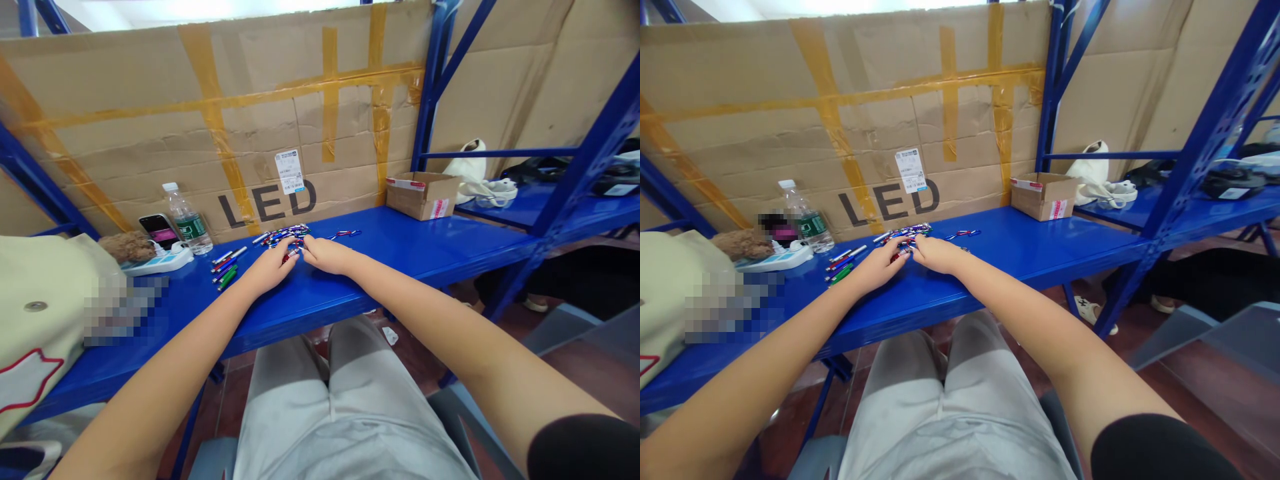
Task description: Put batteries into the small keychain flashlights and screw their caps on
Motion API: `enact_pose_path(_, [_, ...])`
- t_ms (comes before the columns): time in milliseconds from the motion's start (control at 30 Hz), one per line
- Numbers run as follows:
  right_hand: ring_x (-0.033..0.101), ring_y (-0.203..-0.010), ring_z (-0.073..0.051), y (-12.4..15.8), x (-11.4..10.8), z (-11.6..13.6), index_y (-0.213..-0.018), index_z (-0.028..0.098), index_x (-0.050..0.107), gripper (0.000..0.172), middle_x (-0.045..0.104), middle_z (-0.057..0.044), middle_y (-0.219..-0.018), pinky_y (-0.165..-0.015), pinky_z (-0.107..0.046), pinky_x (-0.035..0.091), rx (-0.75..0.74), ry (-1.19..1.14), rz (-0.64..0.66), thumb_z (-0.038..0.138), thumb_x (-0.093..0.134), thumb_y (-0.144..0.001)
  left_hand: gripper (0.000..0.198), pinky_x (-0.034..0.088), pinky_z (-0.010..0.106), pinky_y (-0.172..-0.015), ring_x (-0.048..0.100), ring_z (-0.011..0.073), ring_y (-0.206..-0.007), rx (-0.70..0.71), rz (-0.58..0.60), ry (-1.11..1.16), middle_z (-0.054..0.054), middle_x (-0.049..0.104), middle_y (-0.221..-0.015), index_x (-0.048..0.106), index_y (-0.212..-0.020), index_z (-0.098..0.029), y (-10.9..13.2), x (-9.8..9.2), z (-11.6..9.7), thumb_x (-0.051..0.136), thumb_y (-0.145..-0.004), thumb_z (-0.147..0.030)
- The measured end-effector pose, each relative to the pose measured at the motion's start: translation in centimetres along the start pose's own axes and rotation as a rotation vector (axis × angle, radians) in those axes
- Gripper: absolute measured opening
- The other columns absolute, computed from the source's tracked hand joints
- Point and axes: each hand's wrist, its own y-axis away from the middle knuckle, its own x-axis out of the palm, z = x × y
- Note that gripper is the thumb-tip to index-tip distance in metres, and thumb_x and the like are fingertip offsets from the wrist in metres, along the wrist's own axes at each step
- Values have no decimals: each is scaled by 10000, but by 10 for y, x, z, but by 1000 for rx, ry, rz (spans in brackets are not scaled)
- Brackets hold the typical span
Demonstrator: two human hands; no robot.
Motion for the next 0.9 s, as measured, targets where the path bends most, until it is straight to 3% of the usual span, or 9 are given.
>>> enact_pose_path(367, [634,-854,-248,2,-4,6,-1011,141,527,232,678,-155,-996,-722,-323,446,-20,-67,34,313,381,-958,393,476,371,-888,649,241,-964,-15,-25,7,104,679,-1122,522,-1267,-152,-2,-1,0,387,-944,-332])
enact_pose_path(500, [617,-820,-216,0,-3,-3,-943,168,519,152,673,-111,-956,-713,-303,438,19,-176,7,299,446,-922,361,475,368,-886,634,248,-998,-3,44,-50,90,678,-1130,577,-1195,-171,-5,-4,12,378,-939,-331])
enact_pose_path(700, [588,-852,-184,-5,-5,-24,-993,170,520,158,657,-83,-990,-712,-266,409,189,-335,-166,230,484,-852,304,476,347,-860,637,250,-970,-222,116,-255,106,701,-1044,632,-1063,-159,-48,-9,48,393,-910,-265])
enact_pose_path(800, [575,-786,-165,-6,-5,-29,-943,180,534,131,659,-45,-903,-665,-251,384,157,-366,-195,227,465,-842,338,469,299,-866,630,227,-1012,-332,53,-309,121,676,-1146,584,-1181,-149,-74,-7,60,462,-879,-240])
enact_pose_path(900, [562,-746,-156,-4,-6,-30,-840,186,540,91,653,-31,-837,-628,-244,360,111,-318,-182,220,456,-839,435,448,388,-907,582,291,-1107,-384,-4,-377,178,637,-1212,531,-1267,-134,-88,-7,64,521,-845,-242])
